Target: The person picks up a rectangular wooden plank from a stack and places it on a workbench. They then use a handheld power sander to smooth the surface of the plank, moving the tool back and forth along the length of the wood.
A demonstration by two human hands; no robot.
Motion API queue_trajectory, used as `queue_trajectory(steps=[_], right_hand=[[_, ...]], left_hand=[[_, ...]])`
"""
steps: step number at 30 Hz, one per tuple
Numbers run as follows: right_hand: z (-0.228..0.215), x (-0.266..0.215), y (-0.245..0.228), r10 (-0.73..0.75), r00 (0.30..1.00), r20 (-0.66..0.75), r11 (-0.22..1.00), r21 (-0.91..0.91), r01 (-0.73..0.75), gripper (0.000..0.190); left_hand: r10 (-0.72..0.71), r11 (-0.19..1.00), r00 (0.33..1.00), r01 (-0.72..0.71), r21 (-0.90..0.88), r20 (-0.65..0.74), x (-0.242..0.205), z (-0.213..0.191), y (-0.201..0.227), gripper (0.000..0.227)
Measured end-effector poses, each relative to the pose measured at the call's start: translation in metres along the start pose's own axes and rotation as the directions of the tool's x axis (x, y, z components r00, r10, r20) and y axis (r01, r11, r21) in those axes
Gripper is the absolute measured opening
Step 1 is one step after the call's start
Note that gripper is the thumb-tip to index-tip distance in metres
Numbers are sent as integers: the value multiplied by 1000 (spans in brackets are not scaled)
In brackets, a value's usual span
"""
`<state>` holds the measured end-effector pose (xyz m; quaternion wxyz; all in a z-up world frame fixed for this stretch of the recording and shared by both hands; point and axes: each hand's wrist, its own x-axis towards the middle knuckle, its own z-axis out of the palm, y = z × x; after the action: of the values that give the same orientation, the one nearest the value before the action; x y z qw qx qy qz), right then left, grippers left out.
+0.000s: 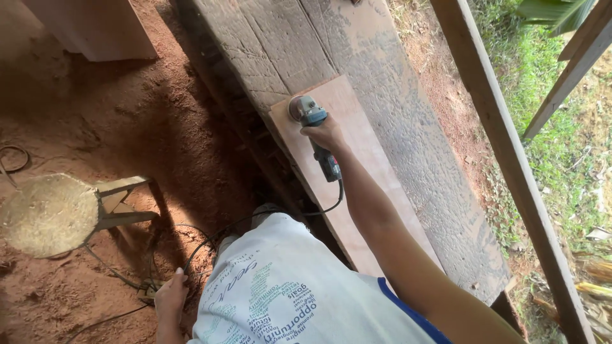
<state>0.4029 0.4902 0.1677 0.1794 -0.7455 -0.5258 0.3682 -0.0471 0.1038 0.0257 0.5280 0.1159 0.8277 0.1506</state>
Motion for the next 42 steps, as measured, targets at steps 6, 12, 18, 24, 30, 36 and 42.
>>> queue_trajectory(steps=[6, 12, 18, 24, 30, 36, 42], right_hand=[[-12, 21, 19, -39, 998, -48, 997, 67, 42, 67], [-42, 31, 18, 94, 991, -100, 995, 34, -91, 64], [-55, 45, 27, 30, 994, -104, 996, 81, -21, 51], [-82, 62, 38, 71, 989, -126, 996, 67, -63, 48], [-103, 67, 43, 161, 978, -130, 985, 86, -151, 50], [-117, 50, 74, 272, 942, -198, 959, 132, -249, 53], [-124, -16, 104, 280, 932, -230, 958, 135, -255, 58]], left_hand=[[-47, 998, 998, 48, 35, -38, -17, -2, 24, 58], [-2, 1000, 1000, 2, -31, -8, -12, 6, 23, 63], [-50, 996, 999, 48, -71, -19, -19, 14, 30, 63], [-22, 999, 999, 20, -46, -26, -22, 23, 38, 61], [-7, 999, 1000, 8, 43, -18, -16, 29, 38, 65], [-92, 994, 992, 96, 48, -85, -23, 38, 66, 58], [-43, 997, 999, 43, 63, -6, -8, 43, 62, 61]])
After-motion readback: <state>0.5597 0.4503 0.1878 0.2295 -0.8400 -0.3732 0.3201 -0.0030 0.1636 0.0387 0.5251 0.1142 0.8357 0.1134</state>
